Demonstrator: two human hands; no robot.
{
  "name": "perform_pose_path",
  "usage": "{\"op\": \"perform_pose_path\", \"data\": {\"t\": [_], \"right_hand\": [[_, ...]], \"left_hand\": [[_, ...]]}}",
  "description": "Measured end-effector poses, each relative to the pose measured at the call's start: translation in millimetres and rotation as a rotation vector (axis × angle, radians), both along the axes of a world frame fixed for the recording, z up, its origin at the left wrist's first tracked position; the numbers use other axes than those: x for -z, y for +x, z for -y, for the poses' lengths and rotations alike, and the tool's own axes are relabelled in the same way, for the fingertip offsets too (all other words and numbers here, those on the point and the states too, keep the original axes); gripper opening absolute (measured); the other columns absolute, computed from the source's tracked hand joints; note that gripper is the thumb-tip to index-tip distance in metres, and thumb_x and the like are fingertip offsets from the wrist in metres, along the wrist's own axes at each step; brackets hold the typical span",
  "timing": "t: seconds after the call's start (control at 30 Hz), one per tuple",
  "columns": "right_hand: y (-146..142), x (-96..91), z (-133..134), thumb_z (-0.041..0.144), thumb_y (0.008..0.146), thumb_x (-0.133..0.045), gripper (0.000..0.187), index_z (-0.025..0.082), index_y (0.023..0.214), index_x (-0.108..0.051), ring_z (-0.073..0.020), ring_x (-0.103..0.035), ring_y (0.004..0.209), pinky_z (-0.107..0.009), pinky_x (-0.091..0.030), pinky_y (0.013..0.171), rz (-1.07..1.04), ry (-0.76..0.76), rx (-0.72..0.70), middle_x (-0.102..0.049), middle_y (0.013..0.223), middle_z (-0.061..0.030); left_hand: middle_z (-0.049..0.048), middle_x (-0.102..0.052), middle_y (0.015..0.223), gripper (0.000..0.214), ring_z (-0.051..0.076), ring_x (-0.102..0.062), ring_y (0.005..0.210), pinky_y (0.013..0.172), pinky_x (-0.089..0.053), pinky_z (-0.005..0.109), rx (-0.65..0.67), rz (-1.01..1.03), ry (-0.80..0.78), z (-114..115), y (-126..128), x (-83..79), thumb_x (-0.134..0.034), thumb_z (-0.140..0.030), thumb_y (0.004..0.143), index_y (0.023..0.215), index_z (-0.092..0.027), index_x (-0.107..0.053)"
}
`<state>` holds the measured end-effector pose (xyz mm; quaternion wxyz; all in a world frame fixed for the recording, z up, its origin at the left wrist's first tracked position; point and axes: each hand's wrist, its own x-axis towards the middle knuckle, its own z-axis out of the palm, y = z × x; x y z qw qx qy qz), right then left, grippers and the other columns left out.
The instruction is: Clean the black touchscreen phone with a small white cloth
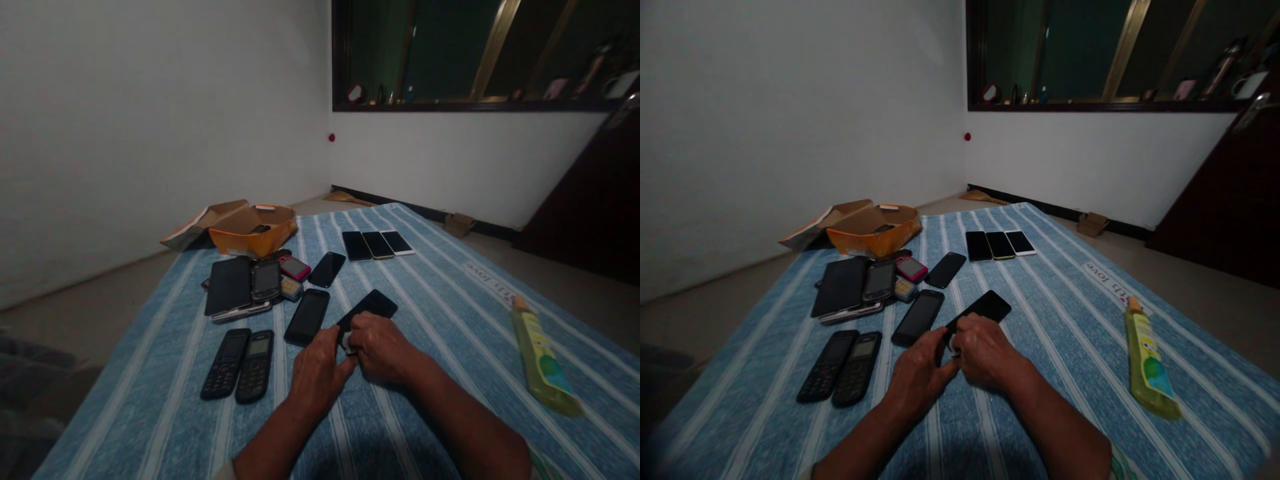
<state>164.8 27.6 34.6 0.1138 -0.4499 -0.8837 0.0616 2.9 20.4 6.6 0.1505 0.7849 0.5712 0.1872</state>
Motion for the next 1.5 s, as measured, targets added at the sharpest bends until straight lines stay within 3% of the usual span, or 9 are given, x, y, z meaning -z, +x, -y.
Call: {"op": "perform_pose_path", "data": {"t": [0.33,0.4,0.6,0.7,0.87,0.97,1.17,1.23,1.5], "right_hand": [[19,11.3,-19,0.009,0.087,-0.044,0.027,0.019,0.093,-0.068,-0.0213,-0.051,0.093,-0.03,-0.037,0.074,0.015,0.071,0.526,-0.06,0.094,-0.0087],[11,13.4,-15,0.009,0.086,-0.046,0.025,0.018,0.093,-0.068,-0.0218,-0.05,0.092,-0.031,-0.037,0.074,0.013,0.086,0.499,-0.06,0.095,-0.009],[-16,20.0,-1,0.016,0.09,-0.05,0.018,0.017,0.1,-0.065,-0.0214,-0.049,0.095,-0.031,-0.037,0.078,-0.05,0.153,0.196,-0.06,0.096,-0.0074],[-9,21.2,-8,0.016,0.091,-0.05,0.018,0.018,0.1,-0.065,-0.0207,-0.049,0.095,-0.031,-0.036,0.079,-0.064,0.159,0.211,-0.06,0.097,-0.0067],[12,21.6,-24,0.013,0.091,-0.046,0.023,0.02,0.101,-0.066,-0.0206,-0.05,0.094,-0.031,-0.035,0.077,-0.03,0.144,0.406,-0.06,0.097,-0.0071],[11,22.7,-23,0.012,0.09,-0.046,0.024,0.02,0.099,-0.066,-0.0207,-0.05,0.093,-0.031,-0.034,0.076,-0.025,0.147,0.449,-0.06,0.096,-0.0073],[-8,25.3,-10,0.015,0.091,-0.047,0.023,0.019,0.105,-0.065,-0.0207,-0.049,0.1,-0.032,-0.036,0.082,-0.115,0.165,0.167,-0.06,0.101,-0.0078],[-8,25.9,-12,0.015,0.091,-0.048,0.024,0.019,0.108,-0.064,-0.0203,-0.049,0.1,-0.032,-0.036,0.082,-0.134,0.163,0.136,-0.06,0.101,-0.0075],[24,19.9,-33,0.008,0.088,-0.043,0.03,0.02,0.103,-0.066,-0.02,-0.051,0.096,-0.03,-0.036,0.08,-0.05,0.127,0.46,-0.061,0.098,-0.0074]], "left_hand": [[0.0098,-0.066,0.102,0.05,0.024,-0.065,0.093,0.08,-0.048,0.032,-0.008,-0.06,-0.058,1,1,-9.0,-0.064,-0.03,0.081,0.125,-0.011,-0.052],[0.0092,-0.066,0.101,0.049,0.024,-0.065,0.093,0.079,-0.048,0.032,0.003,-0.051,-0.045,1,1,-8.0,-0.064,-0.031,0.08,0.125,-0.012,-0.053],[0.0068,-0.065,0.098,0.035,0.022,-0.065,0.09,0.075,-0.048,0.031,0.028,-0.002,-0.002,0,0,-3.3,-0.061,-0.027,0.081,0.114,-0.015,-0.057],[0.006,-0.065,0.097,0.038,0.022,-0.064,0.09,0.075,-0.047,0.031,0.026,0.005,-0.005,0,-1,-3.5,-0.062,-0.029,0.081,0.117,-0.016,-0.055],[0.0066,-0.065,0.098,0.044,0.023,-0.064,0.09,0.076,-0.047,0.031,0.01,-0.028,-0.04,1,-1,-5.9,-0.063,-0.031,0.081,0.121,-0.015,-0.054],[0.007,-0.065,0.099,0.044,0.023,-0.064,0.091,0.077,-0.047,0.032,0.015,-0.028,-0.04,0,-2,-5.0,-0.062,-0.03,0.081,0.122,-0.015,-0.053],[0.0058,-0.065,0.099,0.037,0.022,-0.064,0.093,0.077,-0.047,0.031,0.032,0.005,0.003,-1,-2,-0.3,-0.06,-0.027,0.082,0.117,-0.019,-0.055],[0.006,-0.066,0.099,0.036,0.022,-0.064,0.093,0.077,-0.047,0.032,0.034,-0.004,-0.004,-1,-2,-0.7,-0.059,-0.028,0.082,0.117,-0.019,-0.055],[0.0087,-0.066,0.099,0.044,0.024,-0.065,0.091,0.078,-0.048,0.034,0.032,-0.04,-0.005,0,-2,-3.5,-0.062,-0.03,0.082,0.122,-0.012,-0.055]]}}
